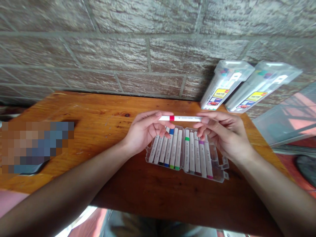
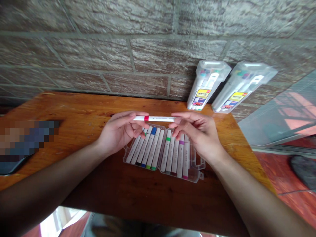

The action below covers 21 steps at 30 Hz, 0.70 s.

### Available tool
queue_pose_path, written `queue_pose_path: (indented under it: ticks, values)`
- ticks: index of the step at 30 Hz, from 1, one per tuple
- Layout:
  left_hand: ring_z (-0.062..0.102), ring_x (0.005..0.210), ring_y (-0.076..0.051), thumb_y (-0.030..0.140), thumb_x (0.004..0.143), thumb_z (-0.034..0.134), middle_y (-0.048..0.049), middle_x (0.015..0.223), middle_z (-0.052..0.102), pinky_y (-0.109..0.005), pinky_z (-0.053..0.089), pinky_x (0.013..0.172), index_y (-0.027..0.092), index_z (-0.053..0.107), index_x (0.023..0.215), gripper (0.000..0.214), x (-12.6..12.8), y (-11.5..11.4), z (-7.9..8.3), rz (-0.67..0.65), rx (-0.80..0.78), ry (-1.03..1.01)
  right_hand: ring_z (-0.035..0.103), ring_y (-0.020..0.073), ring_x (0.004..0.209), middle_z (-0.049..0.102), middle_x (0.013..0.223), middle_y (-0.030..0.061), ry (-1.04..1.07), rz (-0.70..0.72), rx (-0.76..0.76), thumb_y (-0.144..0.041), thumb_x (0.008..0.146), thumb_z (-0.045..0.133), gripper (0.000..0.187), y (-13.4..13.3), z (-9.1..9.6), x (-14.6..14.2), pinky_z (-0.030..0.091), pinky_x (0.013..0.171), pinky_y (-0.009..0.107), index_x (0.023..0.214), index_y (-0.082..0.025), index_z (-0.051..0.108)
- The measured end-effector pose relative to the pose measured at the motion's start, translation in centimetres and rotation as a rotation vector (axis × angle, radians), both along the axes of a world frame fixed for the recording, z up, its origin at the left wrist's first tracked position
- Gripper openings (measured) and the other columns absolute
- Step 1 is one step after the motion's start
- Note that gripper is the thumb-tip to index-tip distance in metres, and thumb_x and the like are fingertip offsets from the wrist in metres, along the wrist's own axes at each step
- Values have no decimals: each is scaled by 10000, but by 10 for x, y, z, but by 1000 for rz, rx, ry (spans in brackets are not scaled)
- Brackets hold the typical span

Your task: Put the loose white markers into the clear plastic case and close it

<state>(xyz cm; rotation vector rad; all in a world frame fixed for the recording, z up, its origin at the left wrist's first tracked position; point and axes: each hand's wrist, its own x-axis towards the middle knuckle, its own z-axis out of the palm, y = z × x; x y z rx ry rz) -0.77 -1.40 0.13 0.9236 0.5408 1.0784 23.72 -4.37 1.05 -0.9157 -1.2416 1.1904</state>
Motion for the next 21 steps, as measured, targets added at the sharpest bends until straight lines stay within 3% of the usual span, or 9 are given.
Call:
queue_pose_path:
  ticks: [7,21]
  values:
    - [659,574,-147,322,907,753,-149,929,840,-347,659,655,120,823,1155,327,-3,-3,1,-71,51,-1,741,138,548,845,804,59,74,-8,-102,-344,826,899,167,4,3,1,592,495,210,901,-205,844]
    - [660,598,-125,314,943,756,-147,1081,840,-343,662,683,184,818,1224,316,-7,-6,4,-186,109,-2,736,149,569,848,822,53,102,25,-193,-370,807,916,163,10,-1,8,593,497,223,852,-234,838]
